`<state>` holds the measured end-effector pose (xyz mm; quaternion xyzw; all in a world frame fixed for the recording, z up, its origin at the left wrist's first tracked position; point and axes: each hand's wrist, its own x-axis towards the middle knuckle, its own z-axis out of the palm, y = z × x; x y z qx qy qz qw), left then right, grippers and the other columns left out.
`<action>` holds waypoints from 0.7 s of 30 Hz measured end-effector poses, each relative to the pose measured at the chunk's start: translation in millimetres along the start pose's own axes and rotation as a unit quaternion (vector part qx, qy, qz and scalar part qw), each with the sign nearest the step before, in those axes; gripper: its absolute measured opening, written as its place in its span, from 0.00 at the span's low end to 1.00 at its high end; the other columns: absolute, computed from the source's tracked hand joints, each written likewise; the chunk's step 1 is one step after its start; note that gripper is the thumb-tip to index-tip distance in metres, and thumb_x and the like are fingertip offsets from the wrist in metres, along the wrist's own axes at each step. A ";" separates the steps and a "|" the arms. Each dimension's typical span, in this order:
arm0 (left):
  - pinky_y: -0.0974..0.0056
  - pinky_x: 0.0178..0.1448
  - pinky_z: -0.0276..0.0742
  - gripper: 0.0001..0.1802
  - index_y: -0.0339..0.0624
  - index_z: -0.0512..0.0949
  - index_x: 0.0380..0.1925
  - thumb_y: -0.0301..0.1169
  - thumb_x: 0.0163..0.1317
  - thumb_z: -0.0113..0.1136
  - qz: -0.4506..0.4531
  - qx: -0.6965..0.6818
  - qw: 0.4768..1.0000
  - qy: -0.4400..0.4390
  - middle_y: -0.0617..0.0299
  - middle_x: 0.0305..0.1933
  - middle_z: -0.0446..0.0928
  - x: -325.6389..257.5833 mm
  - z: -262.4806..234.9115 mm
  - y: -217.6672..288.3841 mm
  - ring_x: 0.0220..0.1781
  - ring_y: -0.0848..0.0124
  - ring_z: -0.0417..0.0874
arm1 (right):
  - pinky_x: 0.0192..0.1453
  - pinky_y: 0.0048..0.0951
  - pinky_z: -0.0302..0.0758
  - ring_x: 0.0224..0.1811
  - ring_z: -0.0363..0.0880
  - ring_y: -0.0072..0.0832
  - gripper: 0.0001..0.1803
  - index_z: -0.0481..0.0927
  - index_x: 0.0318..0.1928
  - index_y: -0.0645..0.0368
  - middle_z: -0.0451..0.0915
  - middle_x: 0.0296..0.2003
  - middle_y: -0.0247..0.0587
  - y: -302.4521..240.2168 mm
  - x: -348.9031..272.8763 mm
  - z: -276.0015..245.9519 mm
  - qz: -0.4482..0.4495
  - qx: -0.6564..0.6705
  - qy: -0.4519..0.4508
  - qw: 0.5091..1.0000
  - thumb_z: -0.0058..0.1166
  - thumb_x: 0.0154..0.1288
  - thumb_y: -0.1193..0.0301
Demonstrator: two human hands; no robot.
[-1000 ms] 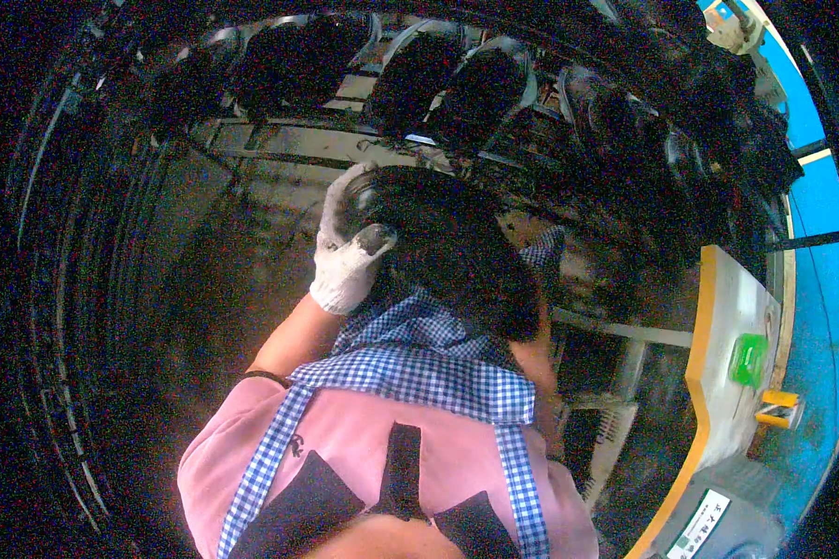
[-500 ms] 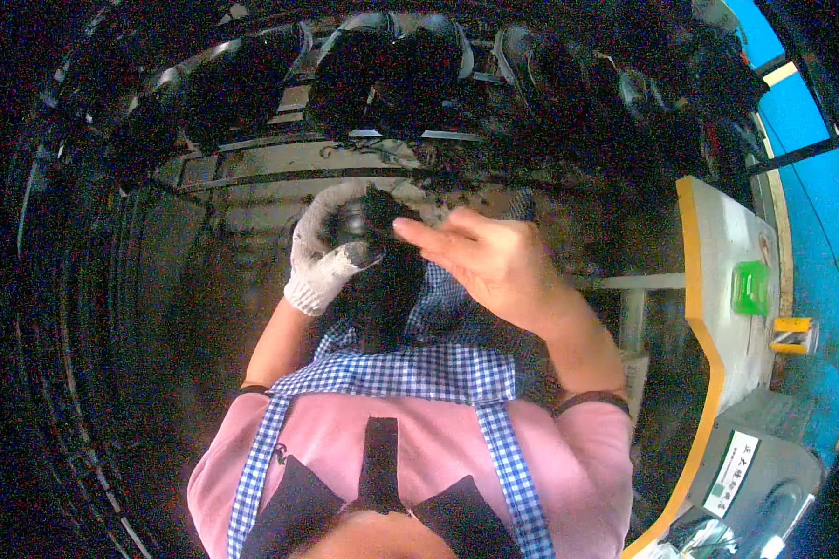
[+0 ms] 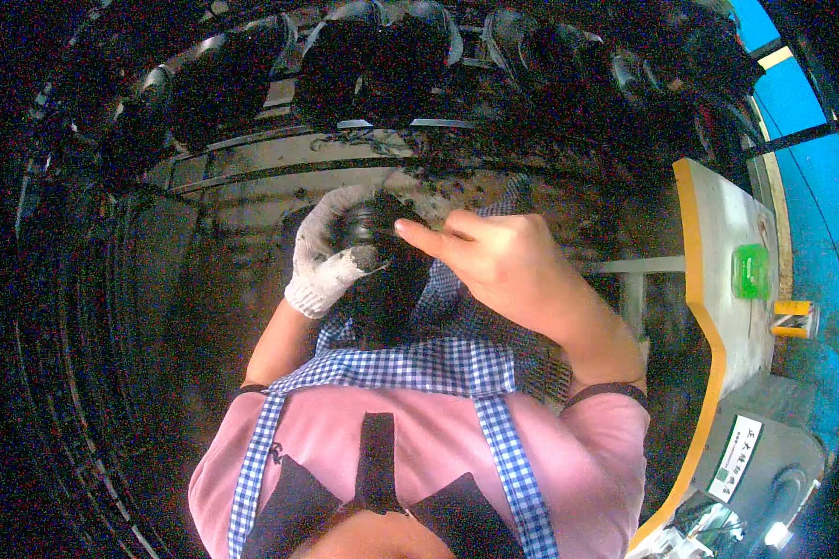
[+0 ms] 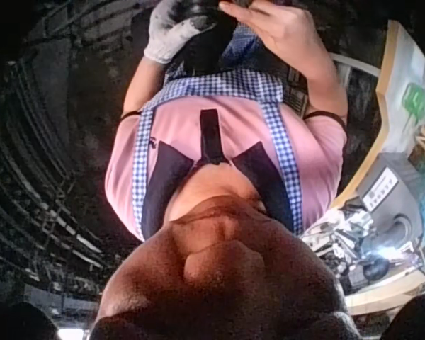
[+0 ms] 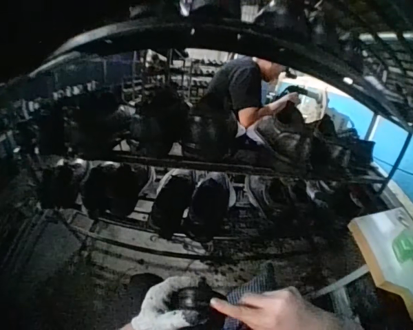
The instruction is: The recorder is cleaning or applying a finish to the edges of leather shoes in a factory setting.
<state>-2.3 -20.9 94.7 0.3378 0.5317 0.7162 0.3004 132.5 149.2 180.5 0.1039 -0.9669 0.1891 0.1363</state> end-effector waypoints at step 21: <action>0.64 0.55 0.73 0.37 0.37 0.69 0.52 0.37 0.42 0.73 -0.031 -0.034 0.999 -0.008 0.58 0.48 0.74 0.3 2.5 -6.8 0.49 0.69 0.76 | 0.23 0.30 0.70 0.20 0.73 0.31 0.21 0.81 0.47 0.51 0.70 0.21 0.38 -1.5 -2.9 -1.9 0.041 -0.068 0.014 0.997 0.55 0.50 0.80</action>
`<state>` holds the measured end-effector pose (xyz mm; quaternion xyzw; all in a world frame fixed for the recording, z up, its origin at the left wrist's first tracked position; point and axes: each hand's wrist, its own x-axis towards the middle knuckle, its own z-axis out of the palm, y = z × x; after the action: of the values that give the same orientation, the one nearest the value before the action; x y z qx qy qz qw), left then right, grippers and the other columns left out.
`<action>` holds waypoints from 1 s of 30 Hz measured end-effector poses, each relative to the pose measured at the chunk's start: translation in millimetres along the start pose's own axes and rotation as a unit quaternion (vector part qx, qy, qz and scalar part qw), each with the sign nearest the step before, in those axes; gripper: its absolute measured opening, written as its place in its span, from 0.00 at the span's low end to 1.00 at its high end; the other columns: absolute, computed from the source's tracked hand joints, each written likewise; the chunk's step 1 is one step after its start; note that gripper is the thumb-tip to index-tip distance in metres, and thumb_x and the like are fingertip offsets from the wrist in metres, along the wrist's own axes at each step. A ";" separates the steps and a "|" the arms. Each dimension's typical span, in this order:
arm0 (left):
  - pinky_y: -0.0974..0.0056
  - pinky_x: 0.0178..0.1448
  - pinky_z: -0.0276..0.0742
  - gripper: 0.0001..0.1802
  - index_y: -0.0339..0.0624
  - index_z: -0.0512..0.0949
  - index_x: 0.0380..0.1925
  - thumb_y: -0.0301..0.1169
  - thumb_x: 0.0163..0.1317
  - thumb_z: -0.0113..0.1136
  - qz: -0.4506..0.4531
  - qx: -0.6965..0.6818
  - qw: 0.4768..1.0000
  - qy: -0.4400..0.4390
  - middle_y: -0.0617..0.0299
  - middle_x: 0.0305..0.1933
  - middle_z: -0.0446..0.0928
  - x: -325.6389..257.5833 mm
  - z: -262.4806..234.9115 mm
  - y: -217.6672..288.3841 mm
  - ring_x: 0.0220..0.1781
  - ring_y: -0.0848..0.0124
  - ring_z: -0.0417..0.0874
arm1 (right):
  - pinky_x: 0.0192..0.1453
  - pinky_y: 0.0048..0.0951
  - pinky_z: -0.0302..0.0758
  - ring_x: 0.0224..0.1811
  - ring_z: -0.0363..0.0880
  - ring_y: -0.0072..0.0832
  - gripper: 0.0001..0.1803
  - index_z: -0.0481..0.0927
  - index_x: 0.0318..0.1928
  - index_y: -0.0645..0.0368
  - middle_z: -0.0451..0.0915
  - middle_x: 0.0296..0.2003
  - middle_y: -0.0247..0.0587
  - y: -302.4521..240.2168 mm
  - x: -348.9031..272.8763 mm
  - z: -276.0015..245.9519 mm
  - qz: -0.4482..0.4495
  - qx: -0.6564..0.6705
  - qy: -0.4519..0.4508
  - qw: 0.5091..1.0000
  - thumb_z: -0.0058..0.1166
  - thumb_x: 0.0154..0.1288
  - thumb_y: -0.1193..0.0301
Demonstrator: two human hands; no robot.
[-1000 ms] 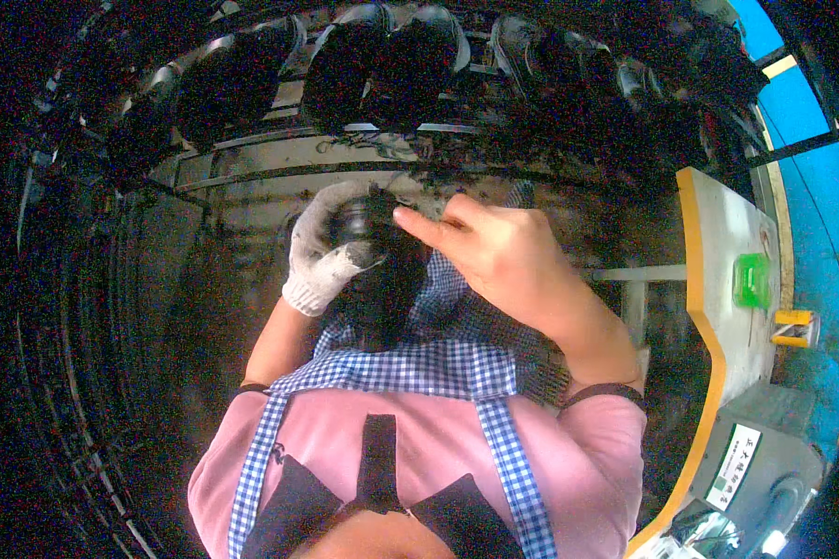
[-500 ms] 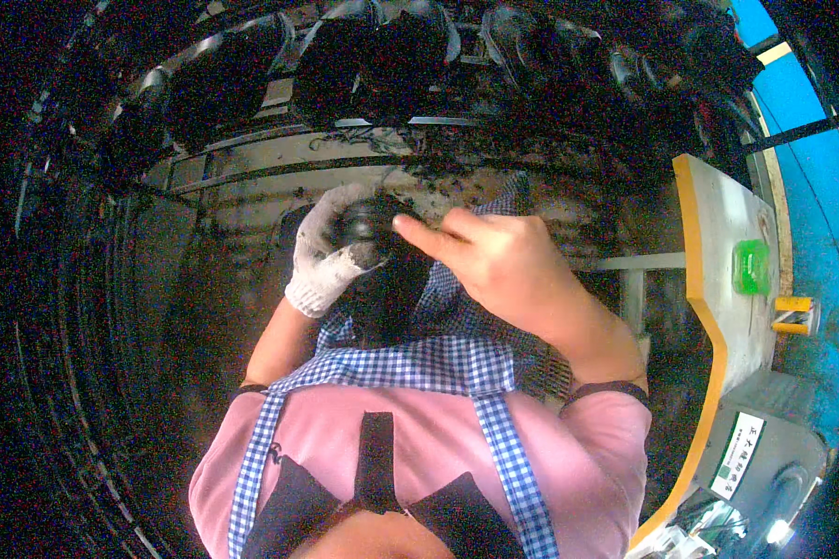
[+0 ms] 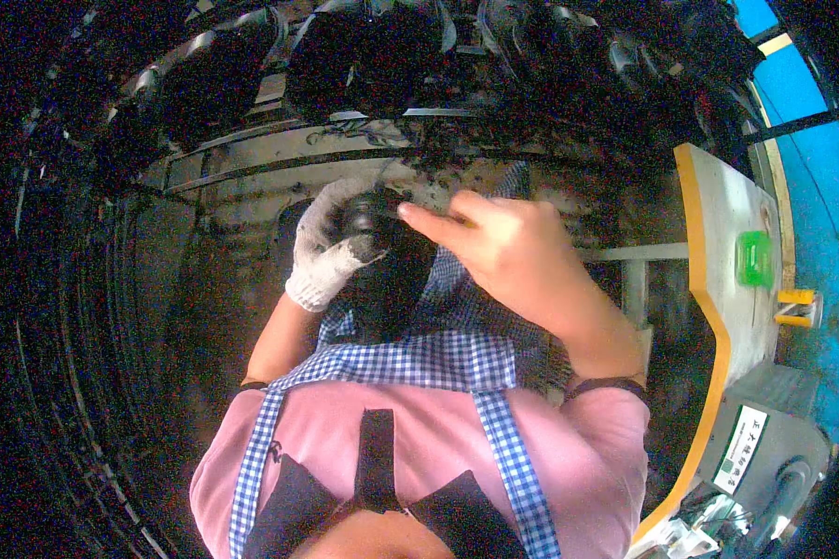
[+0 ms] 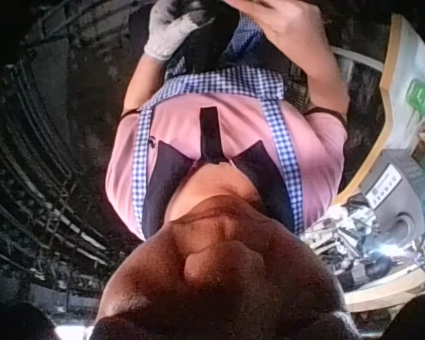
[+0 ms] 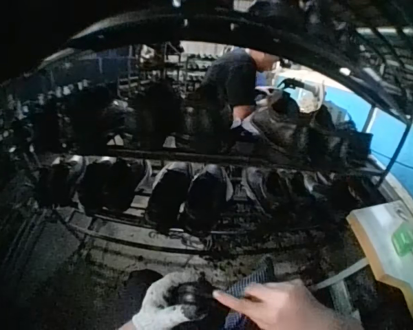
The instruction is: The recorder is cleaning or applying a finish to the edges of leather shoes in a factory setting.
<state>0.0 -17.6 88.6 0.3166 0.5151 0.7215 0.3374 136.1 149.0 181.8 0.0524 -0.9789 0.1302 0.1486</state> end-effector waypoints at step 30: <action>0.56 0.54 0.75 0.26 0.46 0.63 0.60 0.46 0.67 0.44 -0.195 -0.213 0.946 0.149 0.57 0.58 0.71 3.9 -57.1 -72.0 0.55 0.61 0.75 | 0.62 0.35 0.66 0.59 0.68 0.35 0.53 0.53 0.65 0.63 0.66 0.58 0.46 33.6 -39.8 76.7 0.182 0.390 0.202 0.880 0.73 0.40 0.72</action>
<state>-36.5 -27.2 4.8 0.0197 0.4450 0.7736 0.4507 147.9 163.1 90.9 -0.1008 -0.7901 0.5337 0.2843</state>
